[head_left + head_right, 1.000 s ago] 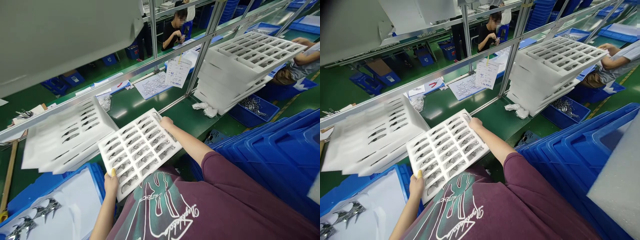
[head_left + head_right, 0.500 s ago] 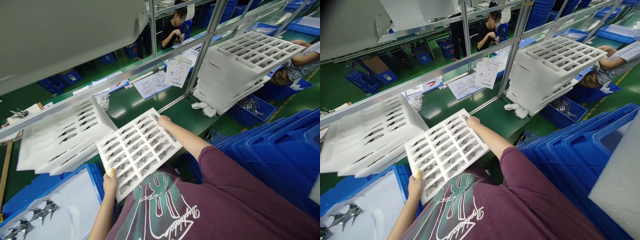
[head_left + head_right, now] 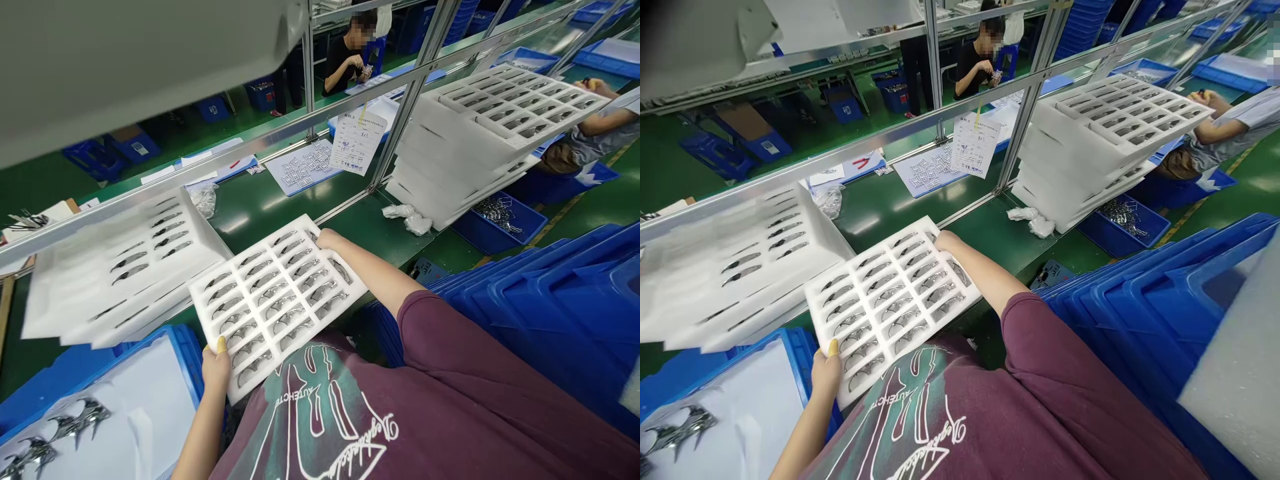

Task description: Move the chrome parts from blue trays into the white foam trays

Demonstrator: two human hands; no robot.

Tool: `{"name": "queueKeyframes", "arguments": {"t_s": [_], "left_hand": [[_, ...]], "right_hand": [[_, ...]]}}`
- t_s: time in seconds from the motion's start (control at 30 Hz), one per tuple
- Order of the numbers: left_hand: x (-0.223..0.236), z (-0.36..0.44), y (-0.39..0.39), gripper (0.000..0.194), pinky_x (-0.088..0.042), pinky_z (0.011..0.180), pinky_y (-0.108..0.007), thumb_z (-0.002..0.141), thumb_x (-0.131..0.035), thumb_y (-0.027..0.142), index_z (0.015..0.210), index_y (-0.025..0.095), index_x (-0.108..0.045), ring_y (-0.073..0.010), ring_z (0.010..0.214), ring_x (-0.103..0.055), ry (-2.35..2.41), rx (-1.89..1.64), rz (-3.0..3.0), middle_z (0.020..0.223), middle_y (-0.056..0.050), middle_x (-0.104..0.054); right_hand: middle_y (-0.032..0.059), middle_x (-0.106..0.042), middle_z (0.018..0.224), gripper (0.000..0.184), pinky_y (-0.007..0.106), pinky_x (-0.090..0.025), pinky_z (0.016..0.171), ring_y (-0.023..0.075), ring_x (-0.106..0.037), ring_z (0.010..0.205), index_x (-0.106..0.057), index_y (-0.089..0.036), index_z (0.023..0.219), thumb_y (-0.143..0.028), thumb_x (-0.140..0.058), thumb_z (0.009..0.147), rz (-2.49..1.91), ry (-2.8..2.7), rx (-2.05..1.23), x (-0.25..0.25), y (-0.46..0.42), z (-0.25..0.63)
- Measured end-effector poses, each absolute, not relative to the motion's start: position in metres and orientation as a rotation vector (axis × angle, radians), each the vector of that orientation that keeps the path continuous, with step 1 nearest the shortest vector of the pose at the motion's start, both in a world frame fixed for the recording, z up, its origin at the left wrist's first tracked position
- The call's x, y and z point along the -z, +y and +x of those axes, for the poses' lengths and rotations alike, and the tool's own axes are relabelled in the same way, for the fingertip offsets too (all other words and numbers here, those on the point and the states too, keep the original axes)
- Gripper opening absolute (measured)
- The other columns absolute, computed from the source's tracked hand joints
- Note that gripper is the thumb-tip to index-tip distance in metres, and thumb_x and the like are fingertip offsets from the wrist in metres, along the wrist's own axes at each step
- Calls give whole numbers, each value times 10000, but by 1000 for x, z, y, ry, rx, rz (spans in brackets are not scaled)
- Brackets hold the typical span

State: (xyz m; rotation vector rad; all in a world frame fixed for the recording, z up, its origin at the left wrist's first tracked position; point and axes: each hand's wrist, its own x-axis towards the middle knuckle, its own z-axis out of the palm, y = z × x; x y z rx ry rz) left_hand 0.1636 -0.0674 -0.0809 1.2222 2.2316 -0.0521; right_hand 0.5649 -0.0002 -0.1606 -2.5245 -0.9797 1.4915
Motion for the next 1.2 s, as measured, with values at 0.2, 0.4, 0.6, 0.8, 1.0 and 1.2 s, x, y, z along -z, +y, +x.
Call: {"name": "queueKeyframes", "arguments": {"t_s": [0.2,0.4,0.6,0.8,1.0,1.2], "left_hand": [[76,168,-67,546,-427,934,-450,860,-432,486,1212,74,-494,-373,1109,-553,2254,56,1187,1190,-232,-588],[80,165,-67,505,-432,928,-475,838,-468,487,1152,97,-533,-387,1100,-555,2235,1,1202,1161,-226,-600],[83,160,-67,508,-409,971,-505,821,-514,497,1151,112,-543,-390,1131,-540,2228,-59,1139,1159,-223,-599],[91,149,-70,514,-408,1006,-516,827,-491,527,1192,172,-559,-346,1179,-530,1927,-398,610,1166,-156,-625],[109,128,-78,641,-433,985,-537,826,-352,671,1255,243,-560,-348,1171,-538,1399,-585,128,1093,-111,-680],[115,115,-76,630,-410,1009,-542,803,-447,655,1299,276,-534,-351,1198,-512,1194,-616,9,1157,-88,-659]], "right_hand": [[75,-645,725,289,243,-421,548,190,-628,667,-665,-125,961,-298,-718,736,-2552,-955,-1432,166,-5,563],[96,-664,822,209,253,-433,561,190,-630,694,-660,-119,970,-243,-627,805,-2578,-1026,-1393,161,-15,561],[134,-670,951,289,279,-472,641,229,-643,807,-653,-111,1036,-162,-671,752,-2605,-1135,-1451,152,-5,560],[129,-622,1171,434,326,-473,868,253,-594,1060,-613,-166,1132,-369,-692,756,-2345,-910,-1271,171,-44,580],[158,-582,1271,596,373,-456,959,285,-577,1113,-571,-132,1201,-465,-703,725,-1891,-433,-1622,198,-93,581],[61,-614,1254,484,412,-472,973,261,-592,1102,-592,-243,1191,-370,-711,739,-1578,-300,-1793,192,-129,582]]}}
